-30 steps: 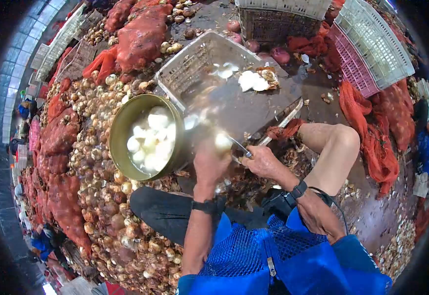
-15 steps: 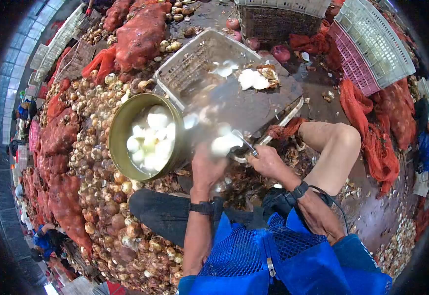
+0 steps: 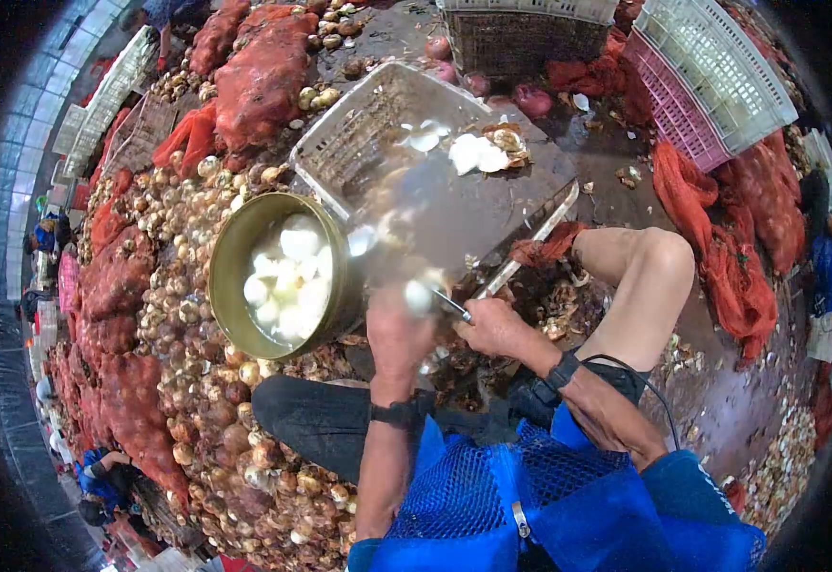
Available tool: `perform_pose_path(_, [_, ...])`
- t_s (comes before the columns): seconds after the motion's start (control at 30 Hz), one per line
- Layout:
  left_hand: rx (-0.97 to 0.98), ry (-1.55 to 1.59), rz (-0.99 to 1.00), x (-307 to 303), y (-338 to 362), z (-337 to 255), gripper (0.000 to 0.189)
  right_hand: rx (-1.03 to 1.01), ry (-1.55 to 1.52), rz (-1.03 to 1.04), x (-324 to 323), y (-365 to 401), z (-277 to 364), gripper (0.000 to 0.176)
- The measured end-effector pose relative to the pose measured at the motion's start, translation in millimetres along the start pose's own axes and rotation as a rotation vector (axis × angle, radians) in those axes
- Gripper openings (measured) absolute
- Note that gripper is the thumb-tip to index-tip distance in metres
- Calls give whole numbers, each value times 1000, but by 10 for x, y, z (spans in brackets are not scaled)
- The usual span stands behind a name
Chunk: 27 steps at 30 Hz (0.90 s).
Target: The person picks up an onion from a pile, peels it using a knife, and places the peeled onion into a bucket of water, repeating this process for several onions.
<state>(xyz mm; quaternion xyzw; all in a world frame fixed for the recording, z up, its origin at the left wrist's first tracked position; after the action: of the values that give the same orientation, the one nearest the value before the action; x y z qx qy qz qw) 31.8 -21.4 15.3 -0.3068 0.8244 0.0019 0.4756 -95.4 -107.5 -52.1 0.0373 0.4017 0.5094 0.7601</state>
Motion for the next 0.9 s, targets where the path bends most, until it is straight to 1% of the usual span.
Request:
perform_pose_path(0.03, [-44,13,-9,-1,1,56,51,-3,0,3,-8,17,33,32])
perform_pose_path(0.1, [-62,58,-25,-47,13,78,50,30,-164,49,-17,52,85,34])
perform_pose_path(0.17, [-74,114,-32,-73,8,55,49,48,-143,53,44,27,32,34])
perform_pose_path(0.23, [-159,262,-59,-99,11,98,49,66,-120,57,56,24,0,35])
perform_pose_path(0.27, [-158,260,-60,-114,15,90,49,81,-136,53,40,24,-10,36])
perform_pose_path(0.33, [-419,733,-64,-44,73,211,52,96,-152,46,13,11,-30,37])
perform_pose_path(0.37, [-459,823,-106,-39,88,191,53,68,-110,49,12,-9,-28,37])
perform_pose_path(0.4, [-457,823,-106,-41,78,204,53,41,-68,54,27,-28,-39,37])
perform_pose_path(0.47, [-581,1120,-112,28,96,292,55,17,-56,51,82,-51,-97,39])
perform_pose_path(0.5, [-602,1253,-149,28,94,301,56,31,-214,20,22,-13,-52,41])
perform_pose_path(0.53, [-598,1252,-150,42,97,327,56,46,-374,-12,-37,24,-12,44])
perform_pose_path(0.57, [-566,1380,-179,78,103,351,57,45,-376,-16,-80,61,42,44])
perform_pose_path(0.6, [-533,1509,-205,67,70,307,59,169,-682,67,-34,111,35,46])
perform_pose_path(0.63, [-560,1488,-132,43,67,224,63,294,-987,151,55,160,37,47])
perform_pose_path(0.67, [-560,1491,-126,77,86,195,63,297,-988,145,130,130,28,47])
perform_pose_path(0.73, [-573,1479,-35,198,120,54,66,17,-1261,-54,47,22,199,44])
perform_pose_path(0.77, [-521,1351,-33,186,123,-3,66,55,-1528,43,110,73,199,41])
perform_pose_path(0.8, [-520,1353,-32,117,82,-78,66,55,-1527,41,81,79,216,41])
perform_pose_path(0.87, [-506,1050,95,-11,-2,-186,65,52,-1458,-107,-26,59,169,43])
perform_pose_path(0.9, [-466,937,137,-33,-10,-168,60,-21,-1318,-219,-133,37,196,43])
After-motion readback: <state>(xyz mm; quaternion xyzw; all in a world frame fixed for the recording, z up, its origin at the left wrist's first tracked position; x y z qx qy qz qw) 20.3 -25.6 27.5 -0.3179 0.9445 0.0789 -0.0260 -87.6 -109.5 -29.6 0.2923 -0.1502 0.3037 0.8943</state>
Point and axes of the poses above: each hand's wrist, its own y-axis away from the middle knuckle, its own x-axis out of the palm, z = x × y, the point moved 7 cm from there along -y, towards the middle knuckle
